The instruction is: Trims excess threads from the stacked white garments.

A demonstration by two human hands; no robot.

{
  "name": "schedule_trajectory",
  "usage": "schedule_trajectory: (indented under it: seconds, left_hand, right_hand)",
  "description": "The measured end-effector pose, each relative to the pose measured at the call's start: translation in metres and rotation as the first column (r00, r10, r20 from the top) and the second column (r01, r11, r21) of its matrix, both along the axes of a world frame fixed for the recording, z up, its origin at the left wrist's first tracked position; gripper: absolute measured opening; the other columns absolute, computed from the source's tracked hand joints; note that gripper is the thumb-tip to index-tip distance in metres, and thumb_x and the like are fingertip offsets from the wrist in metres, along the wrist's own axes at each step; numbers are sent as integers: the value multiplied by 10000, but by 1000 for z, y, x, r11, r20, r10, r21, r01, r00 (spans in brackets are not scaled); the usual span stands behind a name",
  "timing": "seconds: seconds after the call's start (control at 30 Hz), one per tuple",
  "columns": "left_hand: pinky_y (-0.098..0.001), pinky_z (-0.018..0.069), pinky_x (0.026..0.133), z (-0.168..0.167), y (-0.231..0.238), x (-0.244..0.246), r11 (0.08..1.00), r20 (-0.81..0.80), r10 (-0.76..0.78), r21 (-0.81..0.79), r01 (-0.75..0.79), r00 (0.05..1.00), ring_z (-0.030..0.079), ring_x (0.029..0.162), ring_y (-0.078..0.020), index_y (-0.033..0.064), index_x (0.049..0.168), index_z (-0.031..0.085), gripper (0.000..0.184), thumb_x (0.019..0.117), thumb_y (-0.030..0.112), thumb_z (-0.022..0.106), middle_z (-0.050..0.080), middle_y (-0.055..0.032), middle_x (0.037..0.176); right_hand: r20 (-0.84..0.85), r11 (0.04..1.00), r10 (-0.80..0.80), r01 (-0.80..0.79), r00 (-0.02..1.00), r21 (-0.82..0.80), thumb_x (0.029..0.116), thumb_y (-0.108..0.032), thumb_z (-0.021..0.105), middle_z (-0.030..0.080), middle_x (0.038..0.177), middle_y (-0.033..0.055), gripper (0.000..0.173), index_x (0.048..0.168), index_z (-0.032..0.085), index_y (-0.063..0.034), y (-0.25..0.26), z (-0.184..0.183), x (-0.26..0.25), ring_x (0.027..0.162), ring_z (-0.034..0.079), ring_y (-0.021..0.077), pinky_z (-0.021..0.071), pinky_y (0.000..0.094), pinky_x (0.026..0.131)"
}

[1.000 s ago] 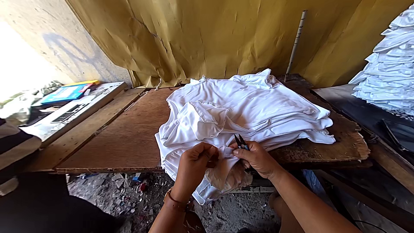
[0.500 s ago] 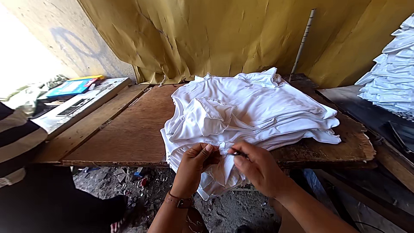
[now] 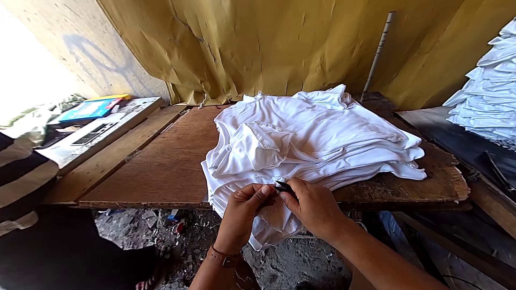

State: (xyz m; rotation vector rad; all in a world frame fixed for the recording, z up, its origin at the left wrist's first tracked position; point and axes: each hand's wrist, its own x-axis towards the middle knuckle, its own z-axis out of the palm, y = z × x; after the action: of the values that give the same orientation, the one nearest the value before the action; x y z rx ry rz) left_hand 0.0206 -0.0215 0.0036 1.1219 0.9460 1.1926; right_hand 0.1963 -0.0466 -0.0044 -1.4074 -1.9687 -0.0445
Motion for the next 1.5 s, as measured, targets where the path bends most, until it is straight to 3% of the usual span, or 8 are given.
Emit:
schedule_trajectory:
  seconds: [0.6,0.77,0.9,1.07,1.2,1.3,1.4,1.5]
  left_hand:
    - [-275,604,807,-5,-1,2,997,-41,5,76,-2,999,729,799,-139,3,895,747,176,969,-9,589,758,-92,863]
    - [-262,596,806,-13,-5,-2,960,-150,20,278,23,989,724,861,-109,34,924,748,152,969,97,618,767,-59,950]
    - [-343,541,625,-16,-30,-9,777,-630,454,626,66,629,641,758,-184,-18,1108,683,611,838,526,746,677,-126,956]
    - [-386,545,558,-15,-54,-19,884,-833,306,428,188,461,632,593,-199,-2,953,683,155,870,128,701,676,-97,772]
    - [-285,575,486,45,-54,-35,918,-693,-34,264,298,720,663,537,-97,14,1134,520,127,1034,92,518,672,2,684]
    - [-260,621,662,91,-10,-37,860,-334,-132,429,276,933,731,720,-97,218,1132,574,166,1094,313,444,752,29,850]
    - [-373,593,944,124,60,-6,818,-165,30,570,70,986,740,987,-178,158,1131,491,172,1100,179,323,746,-26,1063]
    - [-385,508,1027,97,134,10,790,-636,224,562,245,739,628,1185,-143,47,1399,369,359,1091,220,434,623,-78,1318]
  right_hand:
    - [7,997,47,-47,999,54,991,-288,567,576,633,51,297,829,659,-57,6,-8,4,541,615,184,477,340,461]
    - [-265,945,108,-182,958,-272,1053,-282,514,581,669,75,332,897,664,-30,8,6,12,628,603,199,488,394,585]
    - [-671,948,114,-283,732,-148,939,-344,686,569,712,-61,251,985,669,-98,19,-16,40,610,517,4,467,208,590]
    - [-444,999,15,-26,896,-18,941,-237,637,534,639,-31,150,936,649,-87,24,-27,66,536,491,51,431,238,509]
    - [-440,996,80,-88,895,2,942,-217,630,547,644,-42,141,915,657,-82,27,-30,74,546,493,13,426,190,515]
    - [-497,992,71,-114,865,-58,959,-237,631,526,640,-51,156,912,641,-89,25,-28,74,540,474,0,410,179,512]
    - [-518,993,82,-113,851,-29,962,-233,631,540,650,-47,156,910,648,-88,27,-32,72,557,489,-2,426,171,530]
    - [-534,993,74,-109,842,-34,967,-242,620,572,673,-19,189,909,668,-69,27,-35,72,588,525,28,453,208,559]
